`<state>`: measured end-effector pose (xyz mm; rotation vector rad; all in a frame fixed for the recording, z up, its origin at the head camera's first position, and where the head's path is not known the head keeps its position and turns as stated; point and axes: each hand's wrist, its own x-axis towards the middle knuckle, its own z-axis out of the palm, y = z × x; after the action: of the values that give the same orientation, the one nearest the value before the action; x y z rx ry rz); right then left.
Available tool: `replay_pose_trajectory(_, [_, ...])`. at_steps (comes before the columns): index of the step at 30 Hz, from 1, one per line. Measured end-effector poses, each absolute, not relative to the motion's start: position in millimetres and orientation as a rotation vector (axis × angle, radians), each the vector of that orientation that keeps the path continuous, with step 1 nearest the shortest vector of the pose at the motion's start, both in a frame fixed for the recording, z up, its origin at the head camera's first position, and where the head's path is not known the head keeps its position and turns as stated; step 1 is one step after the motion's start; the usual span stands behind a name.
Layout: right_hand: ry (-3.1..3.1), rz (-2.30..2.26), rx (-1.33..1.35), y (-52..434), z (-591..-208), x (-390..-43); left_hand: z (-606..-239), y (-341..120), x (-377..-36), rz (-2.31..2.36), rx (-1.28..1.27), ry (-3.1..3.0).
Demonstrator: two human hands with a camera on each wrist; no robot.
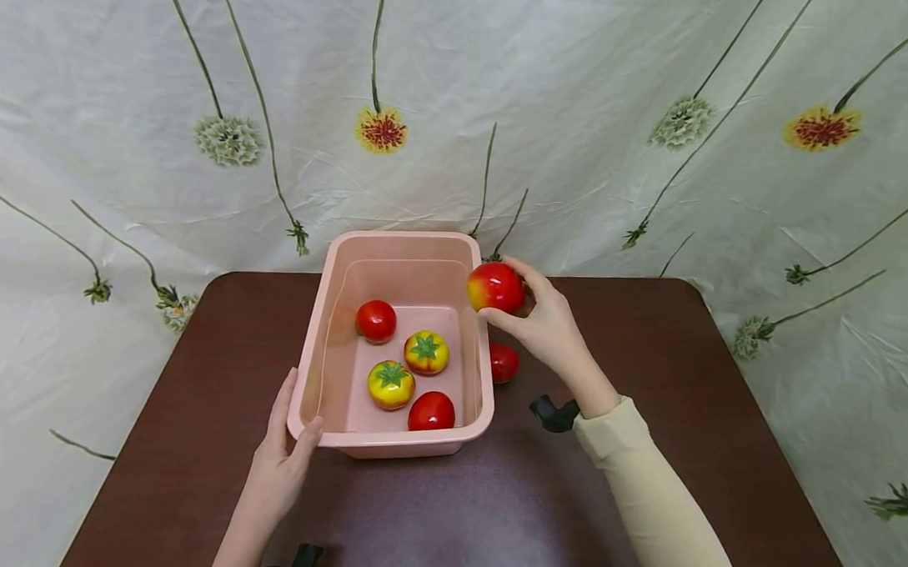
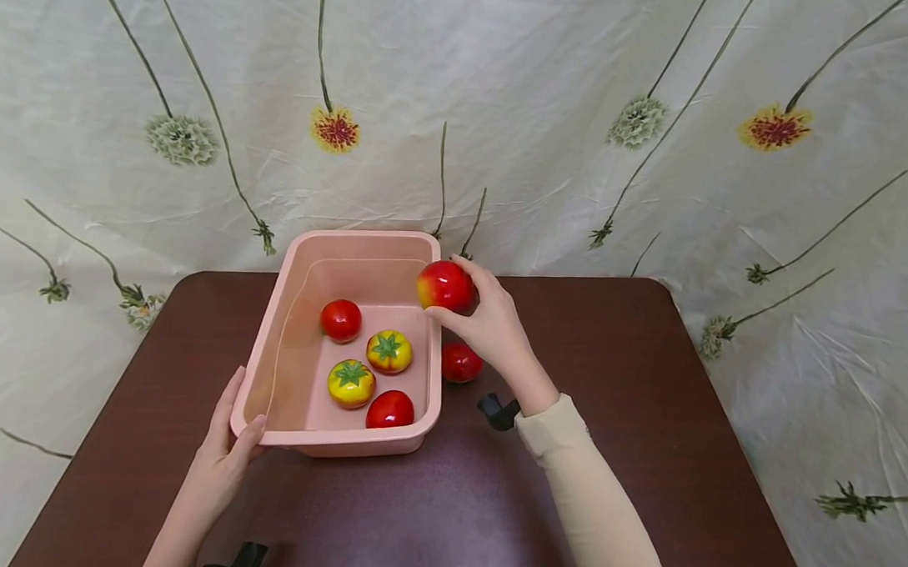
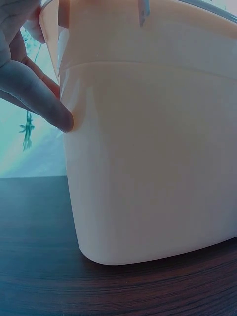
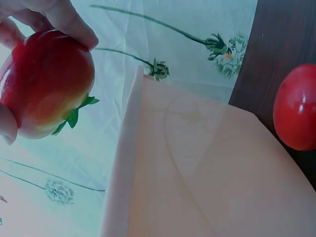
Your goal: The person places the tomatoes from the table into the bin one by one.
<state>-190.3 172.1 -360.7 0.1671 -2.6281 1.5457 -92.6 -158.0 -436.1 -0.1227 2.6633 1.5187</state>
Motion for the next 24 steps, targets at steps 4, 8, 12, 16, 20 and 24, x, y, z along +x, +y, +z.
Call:
replay_pose_trajectory(4, [-2.657,1.494,0.222,167.0,-358.7,-190.0,-436.2,-158.0,-92.6,1.525,-0.120,2.663])
replay_pose_trajectory(8, [-2.688,1.461,0.275,161.6,-356.7,-190.0,-437.3,-158.9,-92.8,1.535,-0.109,2.669])
replay_pose_trajectory(12, [-2.717,1.427,0.331,155.0,-357.0,-189.9,-438.1,-160.0,-93.2,1.531,-0.114,2.664])
replay_pose_trajectory(16, [-2.762,1.396,0.411,148.5,-359.3,-189.8,-437.6,-159.7,-93.4,1.523,-0.125,2.652])
replay_pose_trajectory(20, [-2.807,1.376,0.495,143.4,-361.7,-189.6,-436.2,-158.6,-93.0,1.519,-0.125,2.652])
replay_pose_trajectory(24, [-2.839,1.351,0.569,140.2,-363.0,-189.0,-435.6,-158.2,-93.2,1.514,-0.129,2.648])
